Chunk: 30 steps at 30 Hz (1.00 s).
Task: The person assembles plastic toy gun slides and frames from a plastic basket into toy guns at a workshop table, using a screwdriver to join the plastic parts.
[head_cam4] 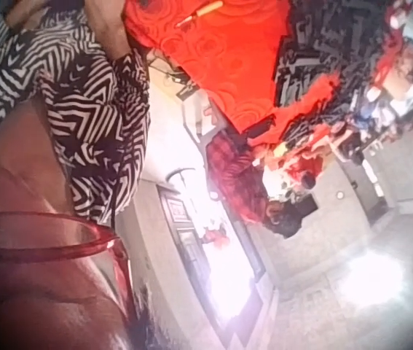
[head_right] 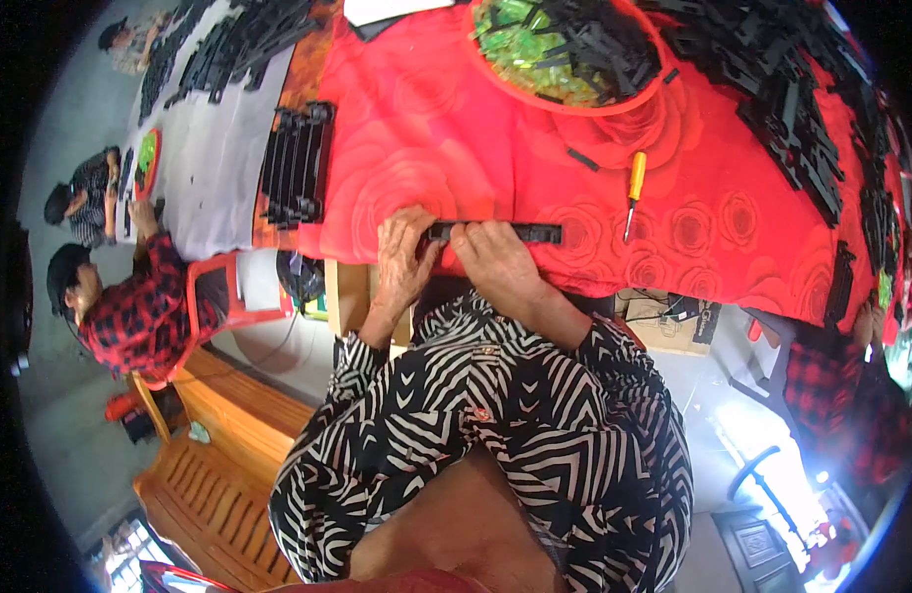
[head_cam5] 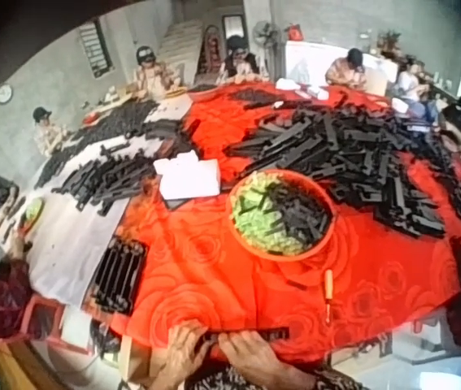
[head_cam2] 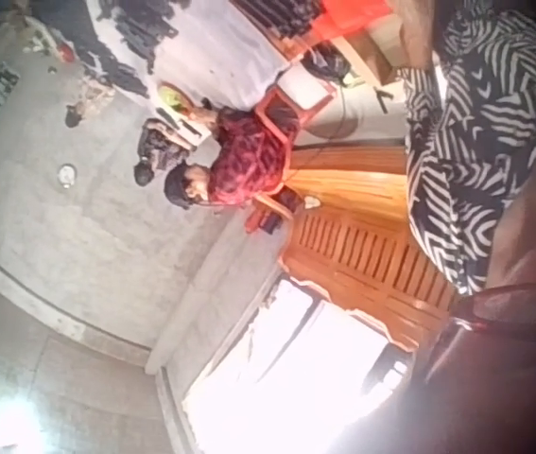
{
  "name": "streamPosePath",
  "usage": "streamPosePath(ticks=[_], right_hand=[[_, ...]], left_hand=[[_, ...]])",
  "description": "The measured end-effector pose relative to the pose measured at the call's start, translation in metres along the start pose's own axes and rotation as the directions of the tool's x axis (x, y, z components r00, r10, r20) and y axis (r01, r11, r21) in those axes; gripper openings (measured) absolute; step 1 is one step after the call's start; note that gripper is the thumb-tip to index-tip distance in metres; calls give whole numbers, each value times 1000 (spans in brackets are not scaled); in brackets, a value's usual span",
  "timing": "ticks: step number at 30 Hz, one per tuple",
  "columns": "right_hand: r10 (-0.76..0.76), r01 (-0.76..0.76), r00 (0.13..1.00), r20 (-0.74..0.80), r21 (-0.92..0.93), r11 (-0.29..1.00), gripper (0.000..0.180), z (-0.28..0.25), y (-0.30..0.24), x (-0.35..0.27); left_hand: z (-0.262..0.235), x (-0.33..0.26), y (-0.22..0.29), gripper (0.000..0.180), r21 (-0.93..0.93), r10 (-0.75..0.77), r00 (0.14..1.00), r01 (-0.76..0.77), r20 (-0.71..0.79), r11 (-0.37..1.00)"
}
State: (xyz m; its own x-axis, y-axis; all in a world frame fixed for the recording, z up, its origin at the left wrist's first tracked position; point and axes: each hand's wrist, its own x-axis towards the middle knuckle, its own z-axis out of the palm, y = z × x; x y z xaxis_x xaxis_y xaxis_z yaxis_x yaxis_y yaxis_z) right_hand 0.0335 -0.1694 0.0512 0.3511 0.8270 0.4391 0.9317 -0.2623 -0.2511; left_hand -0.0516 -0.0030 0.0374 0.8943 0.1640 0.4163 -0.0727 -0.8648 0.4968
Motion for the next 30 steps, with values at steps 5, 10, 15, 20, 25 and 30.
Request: streamPosePath(ticks=[5, 10, 15, 20, 25, 30], right_hand=[[27, -27, 1000, 10, -11, 1000, 35, 0, -3, 0], [71, -72, 997, 36, 26, 997, 36, 2, -9, -4], [118, -117, 993, -1, 118, 986, 38, -5, -7, -3], [239, -158, 958, -160, 401, 902, 25, -26, 16, -4], [444, -469, 854, -272, -27, 883, 18, -33, 106, -23], [476, -524, 834, -277, -132, 841, 17, -9, 136, -37]], left_hand=[[7, -1, 2, 42, -5, -20, 1000, 20, -12, 1000], [9, -7, 0, 45, 15, -51, 999, 51, 12, 999], [9, -2, 5, 47, 10, -43, 999, 42, 16, 999], [0, -3, 0, 43, 7, -76, 996, 76, 54, 997], [-2, 3, 0, 41, 2, -70, 998, 70, -3, 998], [2, 3, -3, 44, 17, -76, 997, 76, 27, 997]])
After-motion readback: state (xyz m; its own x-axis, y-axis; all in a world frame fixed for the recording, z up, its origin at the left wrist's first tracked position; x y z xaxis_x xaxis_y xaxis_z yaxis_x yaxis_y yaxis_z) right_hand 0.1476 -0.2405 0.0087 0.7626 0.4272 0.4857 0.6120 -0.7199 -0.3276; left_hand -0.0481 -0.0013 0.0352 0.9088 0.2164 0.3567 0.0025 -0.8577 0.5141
